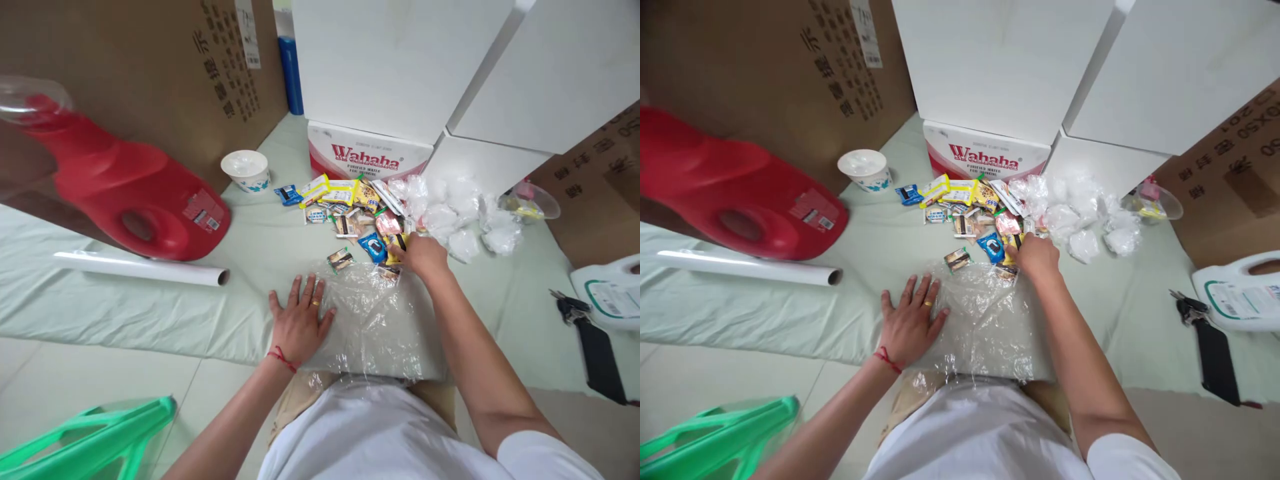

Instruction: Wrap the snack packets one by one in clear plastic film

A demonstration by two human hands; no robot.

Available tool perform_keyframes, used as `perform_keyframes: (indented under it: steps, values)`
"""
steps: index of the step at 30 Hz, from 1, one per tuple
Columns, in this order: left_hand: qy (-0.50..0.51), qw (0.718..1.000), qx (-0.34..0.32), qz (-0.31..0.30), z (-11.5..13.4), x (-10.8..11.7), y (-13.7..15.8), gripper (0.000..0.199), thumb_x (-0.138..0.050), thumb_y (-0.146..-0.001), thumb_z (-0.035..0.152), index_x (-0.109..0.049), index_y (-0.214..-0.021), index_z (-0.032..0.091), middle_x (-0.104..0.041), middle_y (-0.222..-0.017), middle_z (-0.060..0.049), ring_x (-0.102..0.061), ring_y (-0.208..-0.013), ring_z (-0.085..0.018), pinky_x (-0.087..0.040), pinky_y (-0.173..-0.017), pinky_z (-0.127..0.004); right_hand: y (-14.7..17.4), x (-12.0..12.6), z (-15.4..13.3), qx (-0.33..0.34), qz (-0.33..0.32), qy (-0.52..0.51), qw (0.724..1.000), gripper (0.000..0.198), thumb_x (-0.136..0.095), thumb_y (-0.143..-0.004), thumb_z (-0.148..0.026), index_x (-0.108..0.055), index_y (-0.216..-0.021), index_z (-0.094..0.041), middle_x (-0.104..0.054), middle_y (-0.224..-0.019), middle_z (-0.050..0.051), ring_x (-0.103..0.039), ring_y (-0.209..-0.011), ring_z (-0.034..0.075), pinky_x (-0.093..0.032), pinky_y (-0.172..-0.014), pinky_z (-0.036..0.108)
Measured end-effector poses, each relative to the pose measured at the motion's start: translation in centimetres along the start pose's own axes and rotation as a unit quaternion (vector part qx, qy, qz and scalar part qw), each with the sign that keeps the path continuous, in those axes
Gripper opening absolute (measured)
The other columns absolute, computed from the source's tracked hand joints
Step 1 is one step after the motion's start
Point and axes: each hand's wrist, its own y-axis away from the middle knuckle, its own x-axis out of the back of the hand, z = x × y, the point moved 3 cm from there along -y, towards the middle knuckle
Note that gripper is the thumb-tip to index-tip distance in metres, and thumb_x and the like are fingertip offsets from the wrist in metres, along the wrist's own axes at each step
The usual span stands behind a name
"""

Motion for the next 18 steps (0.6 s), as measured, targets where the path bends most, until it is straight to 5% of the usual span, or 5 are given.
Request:
perform_keyframes:
  steps: [4,10,14,18]
  values:
    - [0.019,1.0,-0.006,0.013,-0.1,-0.1,0.1,0.061,-0.039,-0.105,0.05,-0.045,-0.159,0.023,-0.04,-0.167,-0.017,-0.031,-0.157,-0.042,-0.008,-0.121,-0.082,0.3,-0.2,-1.0,0.005,-0.001,0.009,1.0,0.061,-0.054,-0.095,-0.065,-0.069,-0.121,-0.012,-0.072,-0.116,0.028,-0.056,-0.129,0.045,-0.046,-0.099,0.057]
    - [0.04,0.999,-0.007,0.024,-0.4,-0.3,0.2,0.062,-0.042,-0.104,0.052,-0.045,-0.159,0.023,-0.04,-0.167,-0.017,-0.031,-0.157,-0.042,-0.006,-0.121,-0.083,0.1,-1.0,-2.3,-0.019,0.004,-0.006,1.0,0.059,-0.066,-0.088,-0.057,-0.066,-0.126,-0.011,-0.071,-0.119,0.025,-0.058,-0.123,0.043,-0.047,-0.098,0.055]
    - [0.054,0.998,-0.009,0.023,-0.5,-0.2,0.3,0.061,-0.04,-0.105,0.051,-0.044,-0.16,0.024,-0.04,-0.167,-0.016,-0.031,-0.158,-0.041,-0.006,-0.121,-0.083,1.3,0.1,-0.3,-0.015,0.03,-0.026,0.999,0.051,-0.065,-0.088,-0.051,-0.068,-0.124,-0.015,-0.072,-0.112,0.022,-0.058,-0.119,0.043,-0.049,-0.093,0.052]
    - [0.059,0.998,-0.007,0.019,-0.5,-0.3,0.2,0.062,-0.04,-0.105,0.05,-0.041,-0.161,0.023,-0.037,-0.169,-0.014,-0.027,-0.159,-0.041,-0.003,-0.121,-0.084,4.0,1.7,2.5,0.06,0.091,-0.099,0.989,0.065,-0.071,-0.084,-0.043,-0.058,-0.143,-0.019,-0.07,-0.117,0.017,-0.056,-0.118,0.039,-0.05,-0.096,0.048]
